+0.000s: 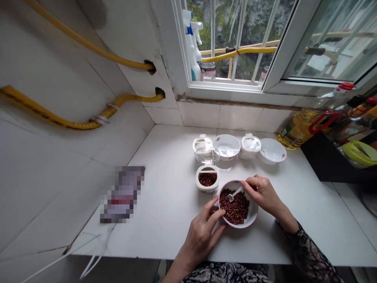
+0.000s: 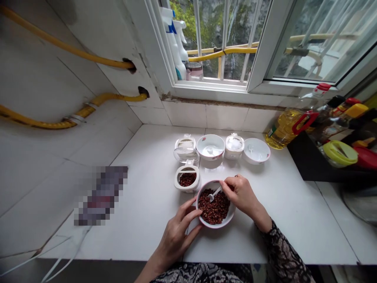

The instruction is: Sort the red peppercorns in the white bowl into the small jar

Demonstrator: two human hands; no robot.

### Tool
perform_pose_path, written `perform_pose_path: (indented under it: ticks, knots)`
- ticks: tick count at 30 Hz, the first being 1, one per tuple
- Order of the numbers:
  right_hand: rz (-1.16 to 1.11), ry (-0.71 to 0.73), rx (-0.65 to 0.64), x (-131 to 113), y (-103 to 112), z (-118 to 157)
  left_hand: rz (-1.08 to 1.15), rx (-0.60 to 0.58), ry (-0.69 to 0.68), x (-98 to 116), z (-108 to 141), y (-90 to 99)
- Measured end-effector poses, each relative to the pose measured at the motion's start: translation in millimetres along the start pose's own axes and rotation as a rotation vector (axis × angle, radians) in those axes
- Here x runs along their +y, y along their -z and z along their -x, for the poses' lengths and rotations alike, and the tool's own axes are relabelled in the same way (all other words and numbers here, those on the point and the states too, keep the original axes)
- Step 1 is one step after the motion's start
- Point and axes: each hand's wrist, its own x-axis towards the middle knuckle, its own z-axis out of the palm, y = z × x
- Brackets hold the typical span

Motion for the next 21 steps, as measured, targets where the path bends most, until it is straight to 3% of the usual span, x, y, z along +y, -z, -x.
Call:
perform_pose_path:
  ticks: [7, 21]
  knots:
    - [-0.111, -0.132, 0.068, -1.8, 2.8, 0.4, -0.005, -0.005, 0.0, 0.4, -0.8, 0.2]
    - [-0.447, -0.339, 0.047, 6.2, -2.0, -2.3, -0.015, -0.004, -0.005, 0.1, -0.1, 0.4]
